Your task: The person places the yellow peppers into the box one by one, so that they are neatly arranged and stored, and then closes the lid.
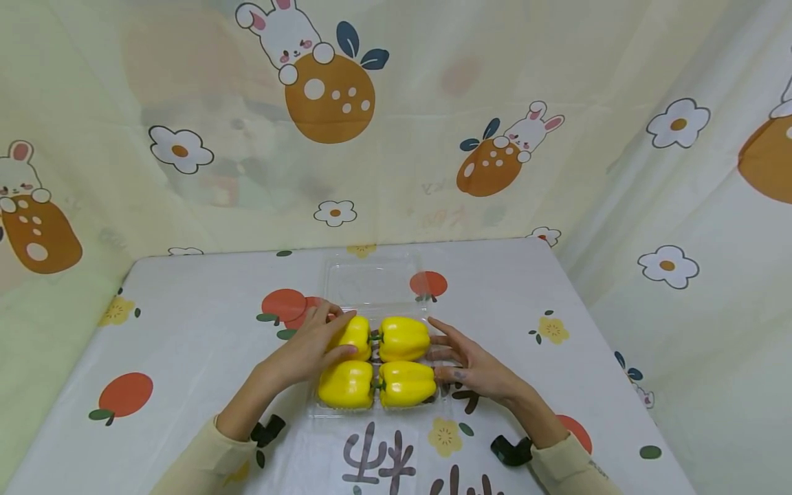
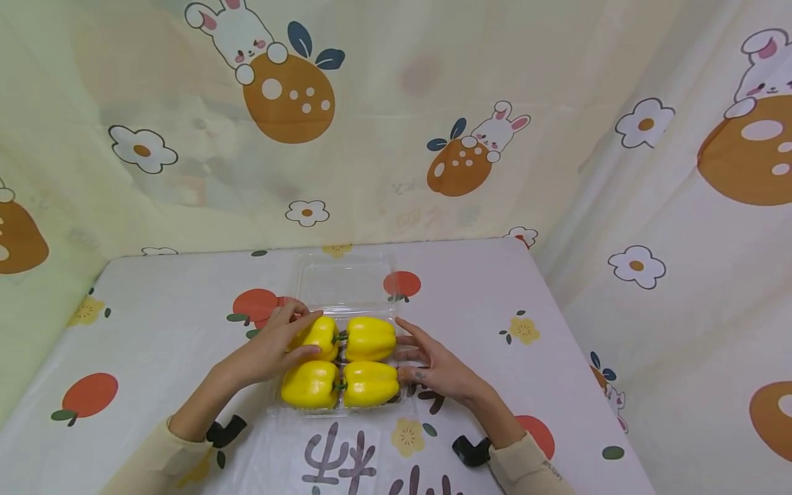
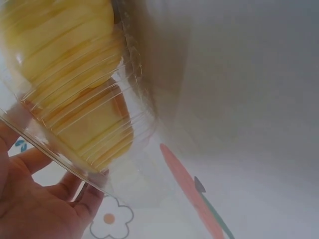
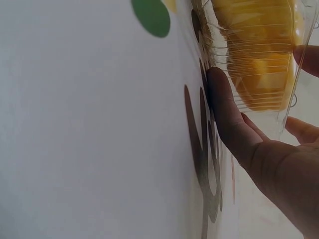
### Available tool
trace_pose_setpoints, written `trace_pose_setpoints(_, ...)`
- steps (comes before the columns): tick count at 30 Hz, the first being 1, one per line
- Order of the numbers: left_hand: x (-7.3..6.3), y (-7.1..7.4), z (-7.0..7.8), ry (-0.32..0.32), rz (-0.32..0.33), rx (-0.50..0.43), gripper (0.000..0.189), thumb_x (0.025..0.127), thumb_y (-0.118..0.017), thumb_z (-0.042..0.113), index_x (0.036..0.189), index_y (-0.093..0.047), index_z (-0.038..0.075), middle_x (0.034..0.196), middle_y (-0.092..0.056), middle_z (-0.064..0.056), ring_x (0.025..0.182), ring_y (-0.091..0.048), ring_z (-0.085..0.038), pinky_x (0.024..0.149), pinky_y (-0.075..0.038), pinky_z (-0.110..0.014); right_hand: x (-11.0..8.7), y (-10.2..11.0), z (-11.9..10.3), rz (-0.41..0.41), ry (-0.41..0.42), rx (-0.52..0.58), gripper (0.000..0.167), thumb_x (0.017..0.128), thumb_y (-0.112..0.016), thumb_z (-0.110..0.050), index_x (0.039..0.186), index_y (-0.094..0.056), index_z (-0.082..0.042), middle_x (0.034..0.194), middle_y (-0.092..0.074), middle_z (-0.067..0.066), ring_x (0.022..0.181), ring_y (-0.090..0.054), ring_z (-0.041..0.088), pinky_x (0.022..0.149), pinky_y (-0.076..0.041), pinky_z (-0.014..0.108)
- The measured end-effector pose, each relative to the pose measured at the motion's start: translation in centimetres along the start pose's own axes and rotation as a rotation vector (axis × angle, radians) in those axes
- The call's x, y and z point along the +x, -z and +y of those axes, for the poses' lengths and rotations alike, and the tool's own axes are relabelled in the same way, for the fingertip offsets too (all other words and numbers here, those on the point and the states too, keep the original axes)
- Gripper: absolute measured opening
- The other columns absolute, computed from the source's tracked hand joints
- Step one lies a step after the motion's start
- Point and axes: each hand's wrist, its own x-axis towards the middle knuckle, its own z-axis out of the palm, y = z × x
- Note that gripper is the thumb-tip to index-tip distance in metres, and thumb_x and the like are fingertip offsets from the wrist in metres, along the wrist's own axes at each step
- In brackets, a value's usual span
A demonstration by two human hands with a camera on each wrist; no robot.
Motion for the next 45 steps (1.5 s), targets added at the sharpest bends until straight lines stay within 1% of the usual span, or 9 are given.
trace_pose_setpoints(5,-0.02,-0.09,0.03,0.007,0.008,0.002,0.068,0.099,-0.074,0.037,0.158,-0.05,0.009,0.142,-0.047,-0.012,0.13,-0.041,-0.029,0.109,-0.054,-0.049,-0.04,-0.07,-0.14,-0.002,-0.008,0.011,0.089,0.102,-0.07,-0.024,0.171,-0.015,-0.032,0.169,-0.035,0.02,0.148,-0.047,0.047,0.116,-0.049,0.064)
trace_pose_setpoints(8,-0.03,-0.12,0.11,0.019,0.006,-0.001,0.068,0.099,-0.074,0.036,0.158,-0.05,0.01,0.142,-0.047,-0.012,0.13,-0.041,-0.029,0.11,-0.054,-0.049,0.0,-0.06,-0.07,-0.001,-0.007,0.006,0.088,0.101,-0.07,-0.024,0.171,-0.016,-0.031,0.168,-0.036,0.021,0.148,-0.047,0.047,0.116,-0.048,0.065)
trace_pose_setpoints(13,0.03,-0.2,0.09,0.017,0.011,0.014,0.068,0.099,-0.074,0.037,0.157,-0.051,0.009,0.143,-0.048,-0.013,0.13,-0.042,-0.029,0.111,-0.055,-0.05,-0.03,0.02,-0.06,0.0,-0.002,-0.012,0.088,0.102,-0.069,-0.025,0.171,-0.015,-0.029,0.168,-0.036,0.023,0.148,-0.048,0.048,0.115,-0.049,0.065)
trace_pose_setpoints(20,0.07,-0.33,-0.05,0.014,0.016,0.026,0.067,0.099,-0.074,0.038,0.156,-0.052,0.01,0.142,-0.047,-0.012,0.131,-0.042,-0.028,0.111,-0.055,-0.049,-0.07,0.0,-0.13,0.002,-0.006,-0.004,0.088,0.102,-0.07,-0.024,0.171,-0.016,-0.031,0.168,-0.037,0.021,0.148,-0.048,0.047,0.116,-0.049,0.065)
trace_pose_setpoints(27,0.08,-0.43,0.02,0.017,0.018,0.027,0.067,0.098,-0.074,0.038,0.156,-0.052,0.011,0.142,-0.046,-0.012,0.132,-0.042,-0.029,0.112,-0.055,-0.05,0.04,0.02,0.02,0.004,0.0,-0.013,0.088,0.102,-0.069,-0.025,0.171,-0.015,-0.029,0.168,-0.037,0.023,0.147,-0.048,0.048,0.115,-0.049,0.065)
trace_pose_setpoints(35,0.06,-0.49,-0.11,-0.006,0.03,0.035,0.067,0.098,-0.075,0.037,0.155,-0.053,0.009,0.142,-0.046,-0.013,0.131,-0.042,-0.029,0.111,-0.055,-0.049,-0.09,0.01,-0.16,-0.007,0.007,0.004,0.089,0.102,-0.069,-0.023,0.171,-0.014,-0.03,0.168,-0.037,0.021,0.148,-0.048,0.048,0.115,-0.05,0.065)
trace_pose_setpoints(40,0.03,-0.56,-0.09,-0.011,0.036,0.041,0.067,0.098,-0.075,0.037,0.154,-0.053,0.009,0.142,-0.046,-0.013,0.131,-0.043,-0.029,0.111,-0.055,-0.05,-0.06,0.11,-0.04,-0.008,0.008,-0.007,0.088,0.102,-0.068,-0.024,0.171,-0.014,-0.029,0.168,-0.036,0.023,0.147,-0.048,0.049,0.115,-0.049,0.066)
trace_pose_setpoints(45,0.01,-0.54,-0.14,-0.036,0.038,0.062,0.067,0.097,-0.076,0.036,0.154,-0.053,0.008,0.142,-0.047,-0.015,0.13,-0.044,-0.031,0.111,-0.054,-0.05,-0.03,0.13,0.07,-0.011,0.012,-0.01,0.087,0.103,-0.068,-0.023,0.172,-0.014,-0.028,0.168,-0.036,0.024,0.147,-0.047,0.05,0.115,-0.049,0.066)
